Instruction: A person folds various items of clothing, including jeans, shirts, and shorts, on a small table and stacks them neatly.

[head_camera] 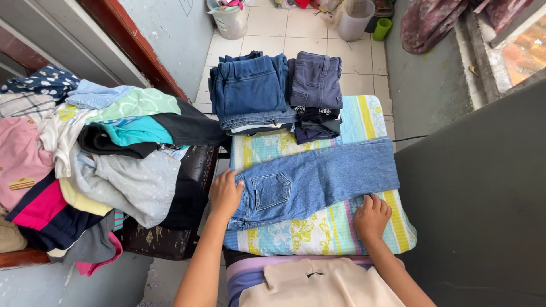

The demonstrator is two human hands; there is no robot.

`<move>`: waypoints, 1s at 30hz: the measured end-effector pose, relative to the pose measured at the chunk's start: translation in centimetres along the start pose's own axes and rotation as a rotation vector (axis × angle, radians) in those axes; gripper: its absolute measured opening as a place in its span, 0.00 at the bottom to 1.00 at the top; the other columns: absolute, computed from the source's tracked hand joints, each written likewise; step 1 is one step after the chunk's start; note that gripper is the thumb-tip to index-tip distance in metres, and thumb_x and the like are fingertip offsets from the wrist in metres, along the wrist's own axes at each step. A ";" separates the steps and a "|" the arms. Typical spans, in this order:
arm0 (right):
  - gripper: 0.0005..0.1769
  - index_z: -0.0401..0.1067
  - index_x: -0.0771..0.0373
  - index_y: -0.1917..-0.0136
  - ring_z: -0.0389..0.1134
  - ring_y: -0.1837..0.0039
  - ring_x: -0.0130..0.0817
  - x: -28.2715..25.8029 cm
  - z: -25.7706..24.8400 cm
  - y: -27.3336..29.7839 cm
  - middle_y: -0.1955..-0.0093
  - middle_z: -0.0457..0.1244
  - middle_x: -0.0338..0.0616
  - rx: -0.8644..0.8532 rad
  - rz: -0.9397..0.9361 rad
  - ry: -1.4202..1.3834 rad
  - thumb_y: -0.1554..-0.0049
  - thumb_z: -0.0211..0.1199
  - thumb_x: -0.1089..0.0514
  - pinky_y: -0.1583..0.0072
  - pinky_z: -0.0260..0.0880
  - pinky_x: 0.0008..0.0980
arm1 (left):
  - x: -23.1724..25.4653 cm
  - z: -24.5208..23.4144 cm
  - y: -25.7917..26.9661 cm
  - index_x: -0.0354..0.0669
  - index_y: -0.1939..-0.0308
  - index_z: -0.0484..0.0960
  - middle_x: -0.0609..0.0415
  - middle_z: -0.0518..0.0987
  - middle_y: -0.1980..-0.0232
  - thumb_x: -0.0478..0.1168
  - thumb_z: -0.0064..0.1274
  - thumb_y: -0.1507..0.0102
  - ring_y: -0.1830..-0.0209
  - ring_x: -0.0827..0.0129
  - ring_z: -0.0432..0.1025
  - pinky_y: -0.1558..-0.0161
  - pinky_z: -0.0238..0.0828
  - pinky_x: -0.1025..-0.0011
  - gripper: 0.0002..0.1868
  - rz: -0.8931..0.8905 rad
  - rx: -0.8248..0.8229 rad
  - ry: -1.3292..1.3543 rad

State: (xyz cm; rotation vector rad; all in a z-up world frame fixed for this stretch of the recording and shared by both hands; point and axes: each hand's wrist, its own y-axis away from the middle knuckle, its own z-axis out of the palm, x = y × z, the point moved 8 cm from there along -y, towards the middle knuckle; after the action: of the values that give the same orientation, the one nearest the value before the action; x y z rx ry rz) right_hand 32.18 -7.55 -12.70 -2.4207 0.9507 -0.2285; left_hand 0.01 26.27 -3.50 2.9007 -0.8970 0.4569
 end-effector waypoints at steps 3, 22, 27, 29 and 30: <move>0.17 0.73 0.54 0.44 0.63 0.38 0.42 0.1 -0.7 -0.2 0.41 0.62 0.42 0.056 -0.041 -0.027 0.48 0.61 0.59 0.39 0.59 0.41 | -0.9 5.5 -3.6 0.44 0.30 0.70 0.47 0.74 0.33 0.51 0.47 0.29 0.33 0.55 0.69 0.38 0.68 0.53 0.27 0.011 -0.143 -0.147; 0.36 0.54 0.71 0.27 0.62 0.41 0.39 6.2 -5.2 -7.2 0.40 0.58 0.50 -0.032 0.857 -0.894 0.35 0.51 0.40 0.41 0.63 0.42 | 10.1 0.4 26.1 0.44 0.57 0.81 0.47 0.78 0.57 0.32 0.49 0.34 0.63 0.58 0.71 0.56 0.72 0.57 0.06 0.881 0.229 0.114; 0.61 0.46 0.63 0.19 0.65 0.36 0.50 2.8 -3.7 -7.1 0.36 0.60 0.55 -0.563 0.932 -0.721 0.52 0.66 0.30 0.39 0.64 0.49 | 6.1 4.4 27.3 0.50 0.61 0.80 0.55 0.78 0.60 0.34 0.53 0.39 0.62 0.61 0.69 0.59 0.67 0.62 0.05 0.657 -0.019 0.240; 0.57 0.45 0.61 0.19 0.62 0.31 0.54 2.2 -3.2 -7.0 0.29 0.55 0.56 -0.636 0.873 -0.612 0.50 0.67 0.35 0.37 0.63 0.54 | 6.2 3.2 26.9 0.50 0.64 0.79 0.57 0.76 0.63 0.31 0.50 0.44 0.65 0.61 0.67 0.62 0.66 0.63 0.08 0.651 -0.024 0.254; 0.54 0.44 0.59 0.19 0.59 0.27 0.57 1.9 -2.9 -6.9 0.22 0.51 0.56 -0.703 0.813 -0.504 0.48 0.68 0.41 0.35 0.63 0.60 | 6.2 2.6 26.6 0.50 0.67 0.77 0.58 0.75 0.65 0.29 0.47 0.48 0.67 0.61 0.65 0.65 0.64 0.63 0.11 0.647 -0.028 0.266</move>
State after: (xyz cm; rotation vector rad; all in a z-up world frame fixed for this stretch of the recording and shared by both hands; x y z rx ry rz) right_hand 36.70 -5.77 -6.67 -2.1921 1.8420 1.1032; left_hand -9.37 0.55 -4.59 2.3767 -1.7522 0.8291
